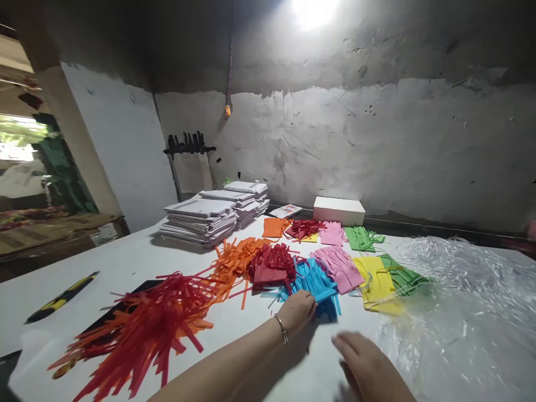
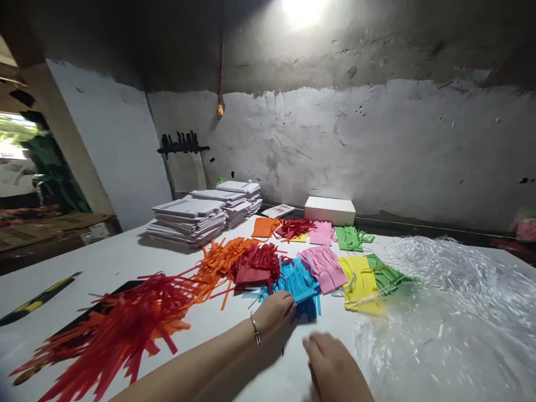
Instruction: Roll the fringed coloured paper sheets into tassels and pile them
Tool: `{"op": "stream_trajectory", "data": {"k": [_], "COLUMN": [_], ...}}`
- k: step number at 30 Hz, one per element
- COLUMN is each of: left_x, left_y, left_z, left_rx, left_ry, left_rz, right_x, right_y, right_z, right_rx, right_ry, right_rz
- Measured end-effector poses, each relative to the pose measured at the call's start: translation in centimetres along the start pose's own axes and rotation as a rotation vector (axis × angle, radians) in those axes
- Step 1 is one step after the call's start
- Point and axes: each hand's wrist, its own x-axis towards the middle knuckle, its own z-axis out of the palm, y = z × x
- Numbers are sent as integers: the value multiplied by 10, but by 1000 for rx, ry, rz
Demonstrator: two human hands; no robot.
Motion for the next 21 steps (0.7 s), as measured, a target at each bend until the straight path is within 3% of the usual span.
{"op": "stream_trajectory", "data": {"k": [3, 6, 10, 16, 21], "left_x": [-8, -22, -31, -1, 4], "left_y": [6, -1, -18, -10, -4], "left_z": [-4, -10, -13, 5, 13], "left_rx": [-142, -293, -460, -836, -1249], "left_ry": [6, 2, 41, 87, 12], "left_rz": [43, 89, 38, -171, -299], "right_x": [54, 79, 75, 68, 75], "right_y": [-1, 7, 20, 10, -7], "right_z": [23, 29, 30, 48, 62], "right_rx": [41, 87, 148, 92, 48], "right_ry": [-153, -160, -91, 129, 89], "right_rz": [60, 118, 203, 322, 300]}}
